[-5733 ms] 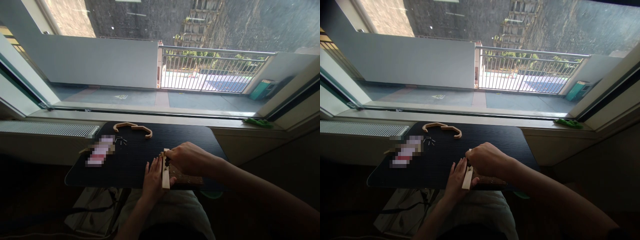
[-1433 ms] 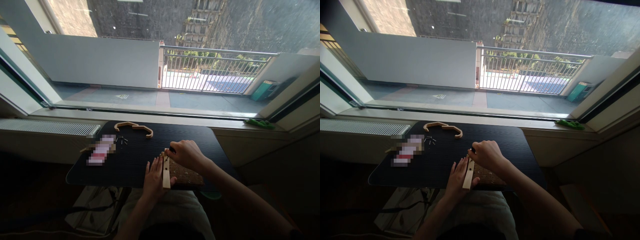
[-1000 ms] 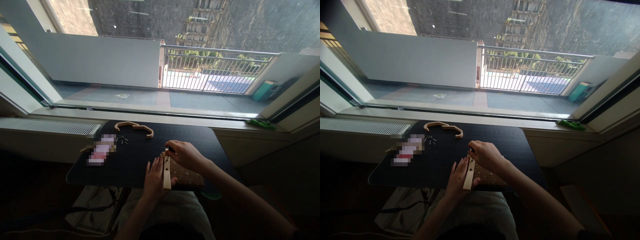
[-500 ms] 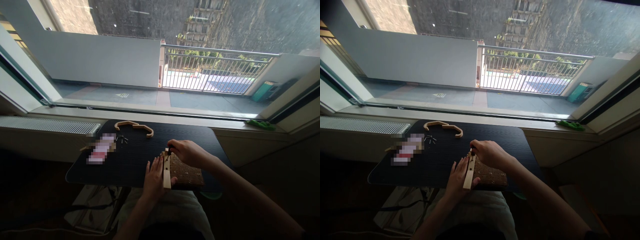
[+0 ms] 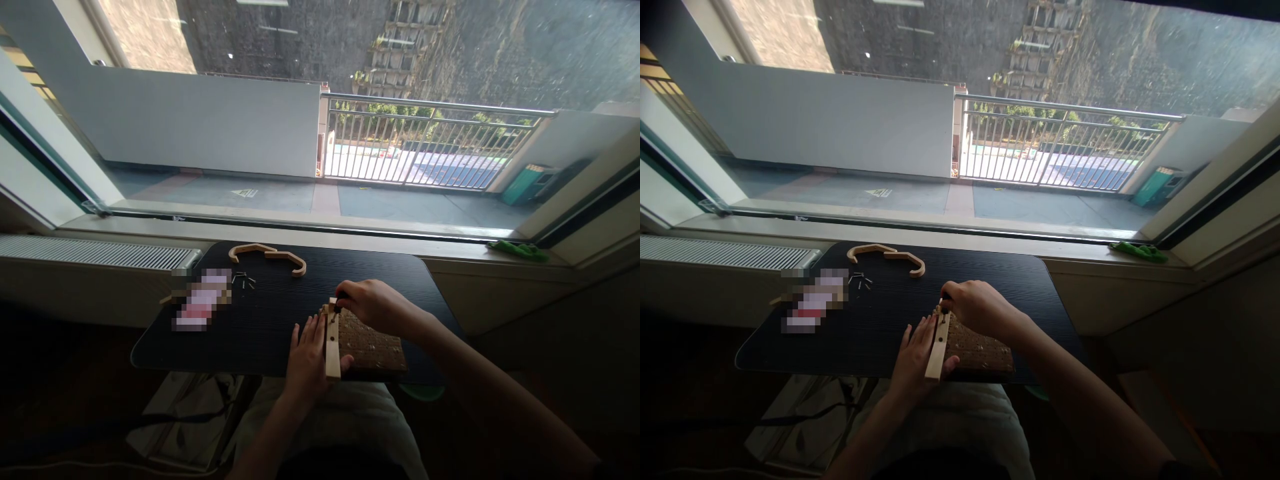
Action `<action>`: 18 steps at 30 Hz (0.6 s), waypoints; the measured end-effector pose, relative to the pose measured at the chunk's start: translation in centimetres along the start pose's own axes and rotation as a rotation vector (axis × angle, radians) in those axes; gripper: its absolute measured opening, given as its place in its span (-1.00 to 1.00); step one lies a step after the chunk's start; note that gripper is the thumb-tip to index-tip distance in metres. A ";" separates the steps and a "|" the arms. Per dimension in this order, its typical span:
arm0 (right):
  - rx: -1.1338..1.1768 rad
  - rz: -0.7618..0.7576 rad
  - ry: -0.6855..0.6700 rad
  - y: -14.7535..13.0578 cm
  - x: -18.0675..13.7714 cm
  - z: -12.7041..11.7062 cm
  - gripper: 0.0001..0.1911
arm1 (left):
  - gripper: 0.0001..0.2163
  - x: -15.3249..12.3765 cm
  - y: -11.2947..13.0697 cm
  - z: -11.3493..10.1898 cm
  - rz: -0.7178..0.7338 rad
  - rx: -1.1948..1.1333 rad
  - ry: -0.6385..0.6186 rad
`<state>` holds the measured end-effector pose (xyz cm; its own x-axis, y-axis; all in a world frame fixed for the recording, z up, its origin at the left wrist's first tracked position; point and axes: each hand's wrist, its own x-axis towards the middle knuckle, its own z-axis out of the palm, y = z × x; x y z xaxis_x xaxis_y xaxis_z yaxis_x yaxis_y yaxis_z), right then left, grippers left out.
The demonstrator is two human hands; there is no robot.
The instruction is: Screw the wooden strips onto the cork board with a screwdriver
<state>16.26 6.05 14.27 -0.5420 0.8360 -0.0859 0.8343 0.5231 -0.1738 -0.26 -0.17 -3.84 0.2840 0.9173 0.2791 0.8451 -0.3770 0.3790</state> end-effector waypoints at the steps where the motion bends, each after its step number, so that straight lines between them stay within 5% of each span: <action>1: -0.005 0.001 0.002 -0.1 0.0 0.0 -0.77 | -0.18 0.0 0.0 0.0 0.001 0.004 0.000; 18: -0.237 0.043 0.038 -0.8 0.0 -0.1 -0.70 | -0.22 0.0 -0.1 0.2 0.010 0.022 0.014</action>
<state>15.65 5.64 14.54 -0.5052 0.8615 -0.0503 0.8592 0.5076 0.0644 -0.26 -0.13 -4.07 0.2865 0.9115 0.2952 0.8522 -0.3832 0.3563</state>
